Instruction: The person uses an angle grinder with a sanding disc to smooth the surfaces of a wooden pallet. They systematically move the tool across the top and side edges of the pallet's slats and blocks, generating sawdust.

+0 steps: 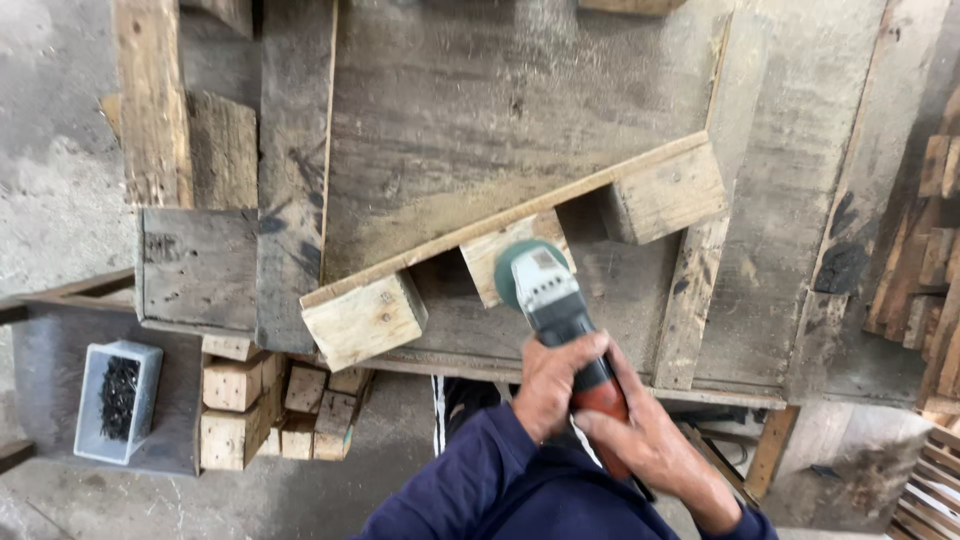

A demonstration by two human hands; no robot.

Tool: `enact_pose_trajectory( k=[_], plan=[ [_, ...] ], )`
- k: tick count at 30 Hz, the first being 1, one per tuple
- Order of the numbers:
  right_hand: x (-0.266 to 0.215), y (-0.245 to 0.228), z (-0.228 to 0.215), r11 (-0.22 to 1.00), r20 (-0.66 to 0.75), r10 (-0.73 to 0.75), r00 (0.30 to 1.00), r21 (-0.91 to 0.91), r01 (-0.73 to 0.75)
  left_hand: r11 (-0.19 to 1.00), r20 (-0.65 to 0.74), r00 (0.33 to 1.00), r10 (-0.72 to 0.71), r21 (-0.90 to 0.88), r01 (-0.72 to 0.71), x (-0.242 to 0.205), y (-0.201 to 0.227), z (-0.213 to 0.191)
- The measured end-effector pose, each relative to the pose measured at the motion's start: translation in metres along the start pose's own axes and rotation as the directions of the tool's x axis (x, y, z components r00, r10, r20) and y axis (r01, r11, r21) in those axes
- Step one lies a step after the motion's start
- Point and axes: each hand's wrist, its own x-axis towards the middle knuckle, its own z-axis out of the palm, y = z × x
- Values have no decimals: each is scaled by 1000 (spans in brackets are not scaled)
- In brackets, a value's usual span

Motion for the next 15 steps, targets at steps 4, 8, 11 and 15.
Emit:
enact_pose_trajectory(
  k=[4, 8, 11, 15],
  plan=[
    [-18, -11, -4, 997, -44, 37, 998, -64, -40, 998, 10, 999, -35, -44, 35, -14, -14, 13],
    [-7, -20, -15, 999, -11, -27, 1000, -31, 27, 999, 28, 1000, 8, -42, -7, 7, -13, 15],
    [-4, -21, -16, 1000, -11, 17, 1000, -14, -17, 998, 38, 999, 33, -58, -31, 5, -12, 16],
    [-15, -16, -18, 996, -17, -13, 1000, -87, 11, 997, 8, 999, -39, -73, 40, -10, -17, 24]
  ],
)
